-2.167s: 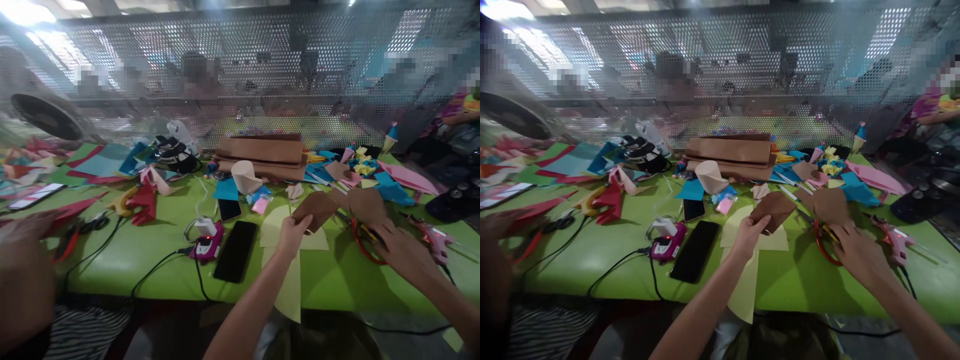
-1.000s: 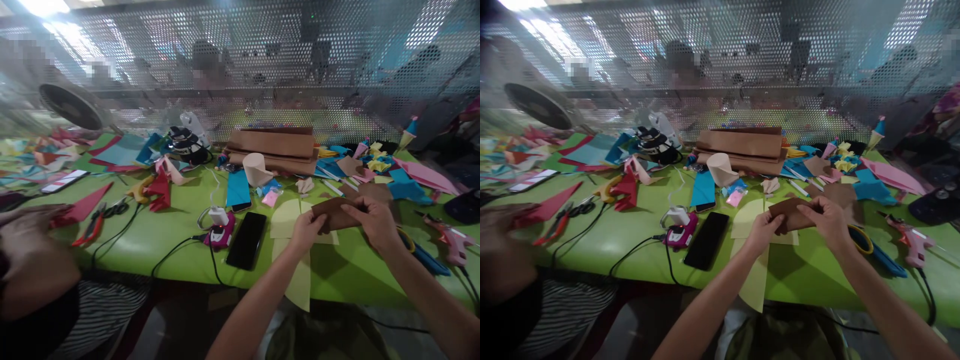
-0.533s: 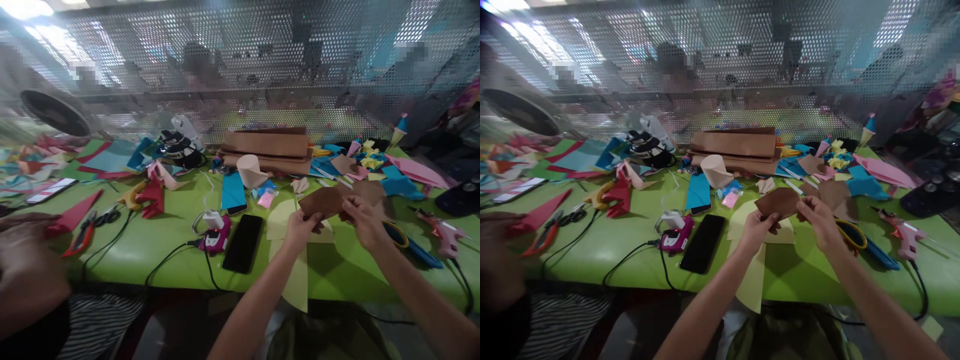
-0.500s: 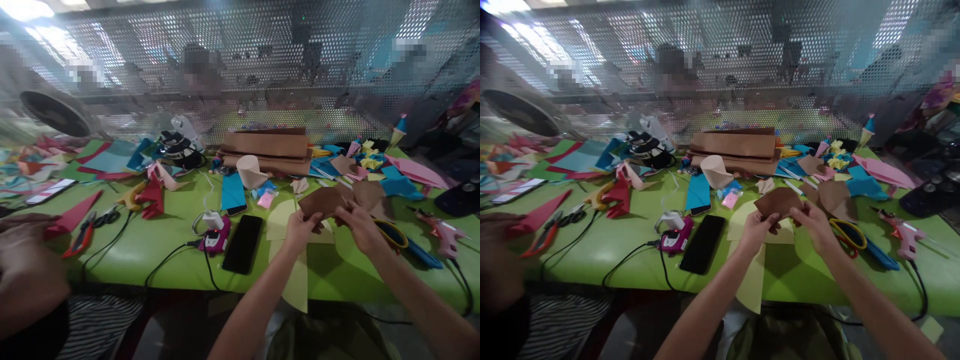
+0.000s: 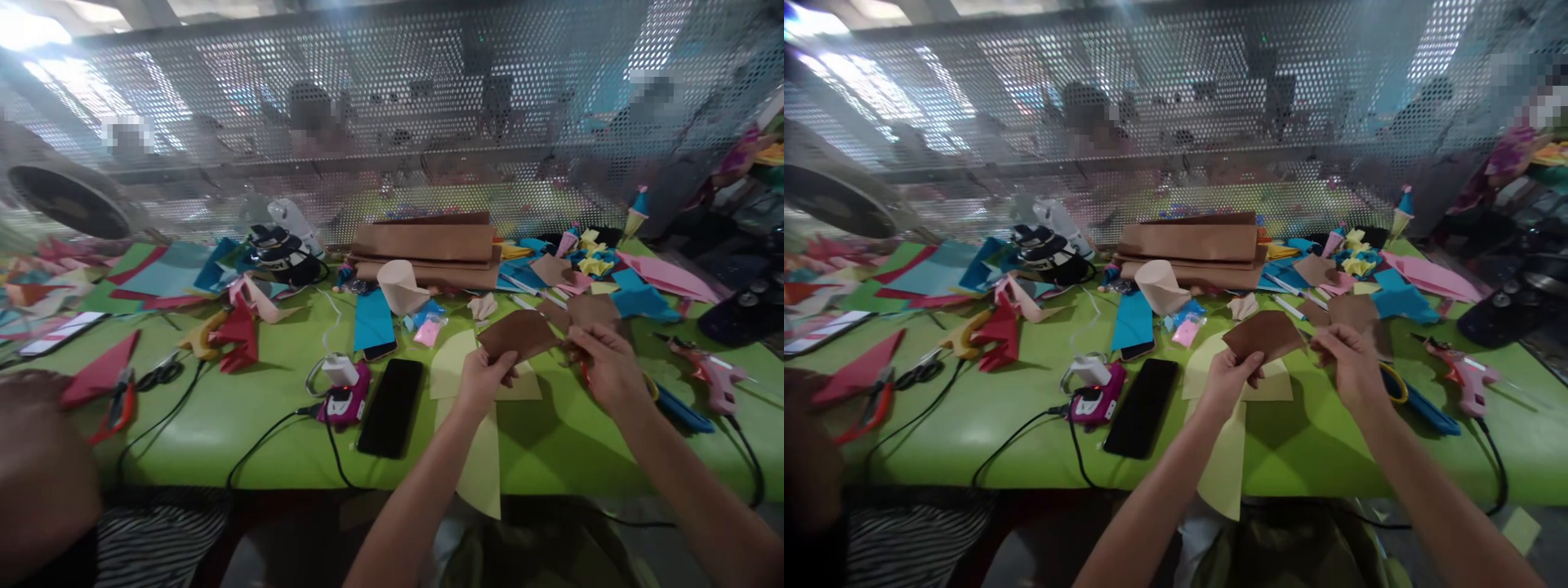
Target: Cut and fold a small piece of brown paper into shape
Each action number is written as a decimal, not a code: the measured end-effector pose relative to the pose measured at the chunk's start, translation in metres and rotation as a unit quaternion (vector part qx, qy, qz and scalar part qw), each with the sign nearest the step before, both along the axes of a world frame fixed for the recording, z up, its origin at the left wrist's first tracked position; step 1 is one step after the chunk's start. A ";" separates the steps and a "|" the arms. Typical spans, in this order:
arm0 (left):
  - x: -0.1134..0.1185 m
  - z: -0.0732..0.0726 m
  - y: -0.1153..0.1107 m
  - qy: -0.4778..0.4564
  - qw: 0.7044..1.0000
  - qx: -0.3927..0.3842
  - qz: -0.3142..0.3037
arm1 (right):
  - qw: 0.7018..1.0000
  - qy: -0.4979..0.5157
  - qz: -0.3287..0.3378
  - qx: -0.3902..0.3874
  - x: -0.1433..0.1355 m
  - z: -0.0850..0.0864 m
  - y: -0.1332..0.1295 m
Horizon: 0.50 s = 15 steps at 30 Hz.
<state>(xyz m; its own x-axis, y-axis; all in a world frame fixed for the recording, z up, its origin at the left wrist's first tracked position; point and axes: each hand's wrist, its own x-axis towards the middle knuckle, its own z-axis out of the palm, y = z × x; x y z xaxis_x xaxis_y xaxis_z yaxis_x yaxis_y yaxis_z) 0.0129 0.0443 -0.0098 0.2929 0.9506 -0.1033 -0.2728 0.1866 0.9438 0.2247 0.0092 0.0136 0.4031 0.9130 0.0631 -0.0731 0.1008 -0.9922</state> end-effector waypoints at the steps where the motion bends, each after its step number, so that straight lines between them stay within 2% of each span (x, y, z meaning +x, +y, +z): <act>1: -0.001 0.000 0.001 0.005 1.000 0.001 0.002 | 1.000 0.004 -0.006 0.000 0.003 0.002 -0.001; 3: -0.001 -0.001 0.002 0.018 1.000 0.002 -0.010 | 1.000 -0.005 0.021 -0.009 0.004 0.005 -0.002; 7: 0.003 -0.002 -0.001 0.030 0.998 0.010 -0.057 | 0.989 -0.083 0.119 -0.039 -0.008 0.002 -0.001; 10: 0.001 -0.002 -0.001 0.034 0.999 0.024 -0.035 | 0.983 -0.130 0.117 -0.048 -0.001 0.000 -0.001; 12: -0.005 -0.001 0.001 0.039 0.999 0.028 0.000 | 0.974 -0.198 0.096 -0.054 0.020 0.001 -0.006; 13: -0.008 0.000 0.003 0.039 0.999 0.027 0.018 | 0.962 -0.258 0.073 -0.053 0.033 0.001 -0.011; 14: -0.011 0.002 0.005 0.036 0.998 0.026 0.035 | 0.934 -0.350 0.050 -0.055 0.048 0.000 -0.018; 15: -0.013 0.003 0.006 0.032 0.998 0.024 0.046 | 0.887 -0.455 0.037 -0.065 0.062 -0.001 -0.026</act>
